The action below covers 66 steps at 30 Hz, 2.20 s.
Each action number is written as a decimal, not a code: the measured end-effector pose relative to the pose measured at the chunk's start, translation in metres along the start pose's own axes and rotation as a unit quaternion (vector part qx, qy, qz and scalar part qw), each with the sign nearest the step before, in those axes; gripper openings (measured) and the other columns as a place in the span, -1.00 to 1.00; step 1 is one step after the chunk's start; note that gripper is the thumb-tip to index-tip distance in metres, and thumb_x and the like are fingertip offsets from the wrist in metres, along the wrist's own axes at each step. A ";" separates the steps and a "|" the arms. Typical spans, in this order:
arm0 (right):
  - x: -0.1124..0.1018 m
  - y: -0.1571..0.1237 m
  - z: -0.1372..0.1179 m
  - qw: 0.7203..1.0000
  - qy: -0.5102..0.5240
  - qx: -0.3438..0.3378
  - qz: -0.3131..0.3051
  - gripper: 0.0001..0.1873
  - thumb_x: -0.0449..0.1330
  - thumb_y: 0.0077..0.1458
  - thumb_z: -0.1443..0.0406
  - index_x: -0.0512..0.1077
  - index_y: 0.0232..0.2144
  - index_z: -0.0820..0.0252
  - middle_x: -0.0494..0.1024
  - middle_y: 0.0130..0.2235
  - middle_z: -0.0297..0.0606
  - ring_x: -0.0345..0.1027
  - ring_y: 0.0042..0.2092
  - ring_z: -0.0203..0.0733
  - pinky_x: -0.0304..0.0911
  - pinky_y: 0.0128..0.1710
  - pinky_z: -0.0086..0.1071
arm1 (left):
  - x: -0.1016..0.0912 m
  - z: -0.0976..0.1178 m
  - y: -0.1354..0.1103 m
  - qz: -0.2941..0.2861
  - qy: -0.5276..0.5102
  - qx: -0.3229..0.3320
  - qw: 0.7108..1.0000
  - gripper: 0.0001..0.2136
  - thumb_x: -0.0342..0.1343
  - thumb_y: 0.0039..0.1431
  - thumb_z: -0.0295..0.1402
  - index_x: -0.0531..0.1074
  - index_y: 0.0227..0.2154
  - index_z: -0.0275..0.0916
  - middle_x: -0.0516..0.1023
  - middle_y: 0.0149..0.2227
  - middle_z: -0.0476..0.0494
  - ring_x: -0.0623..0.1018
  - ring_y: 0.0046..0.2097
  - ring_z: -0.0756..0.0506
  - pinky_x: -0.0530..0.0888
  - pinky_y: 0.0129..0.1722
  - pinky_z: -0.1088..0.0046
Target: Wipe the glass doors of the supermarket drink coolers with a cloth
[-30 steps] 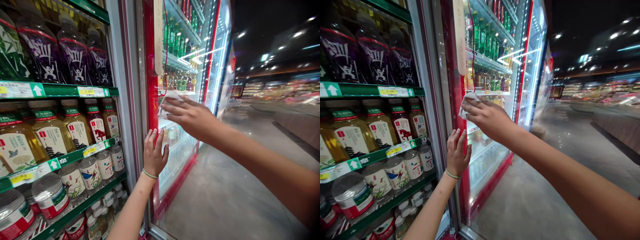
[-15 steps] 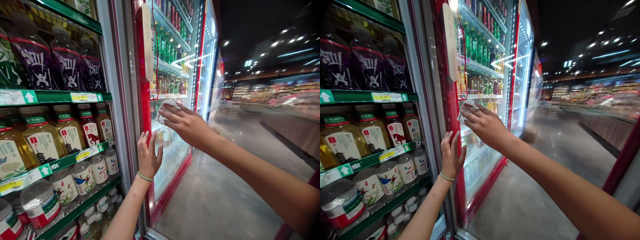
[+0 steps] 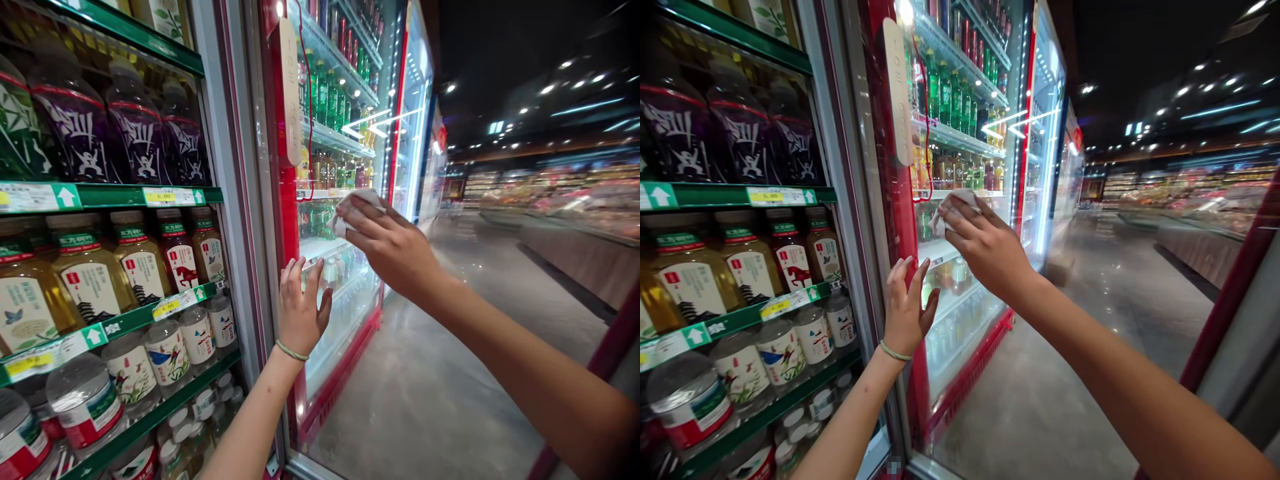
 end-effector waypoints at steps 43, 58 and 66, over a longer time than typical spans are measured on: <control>-0.058 -0.103 0.071 0.978 -0.046 0.171 0.114 -0.45 -0.02 0.33 0.51 0.46 0.21 -0.02 0.34 0.38 -0.26 0.07 0.46 -0.01 0.22 0.38 0.09 | 0.025 0.107 0.017 -0.022 -0.043 0.086 0.995 -0.48 0.12 0.37 -0.38 0.26 0.35 -0.08 0.34 0.35 -0.31 0.24 0.44 -0.34 0.27 0.40 -0.11; -0.081 -0.153 0.095 0.969 -0.082 0.202 0.115 -0.45 -0.03 0.34 0.50 0.42 0.24 0.02 0.36 0.37 -0.22 0.07 0.46 -0.03 0.24 0.38 0.06 | 0.038 0.148 0.016 -0.023 -0.069 0.097 0.993 -0.44 0.15 0.34 -0.39 0.25 0.37 -0.06 0.33 0.35 -0.31 0.23 0.45 -0.36 0.22 0.41 -0.12; -0.104 -0.196 0.125 0.933 -0.124 0.299 0.158 -0.43 -0.06 0.40 0.44 0.26 0.37 0.02 0.36 0.37 -0.09 -0.01 0.49 0.05 0.16 0.41 0.14 | 0.041 0.158 0.012 -0.016 -0.062 0.093 0.994 -0.44 0.17 0.34 -0.37 0.25 0.36 -0.07 0.29 0.36 -0.31 0.18 0.46 -0.36 0.20 0.42 -0.14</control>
Point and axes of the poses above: each hand's wrist, its own y-axis towards the middle knuckle, its own x-axis out of the palm, z = x × y, the point moved 9 cm from there along y, towards the middle knuckle
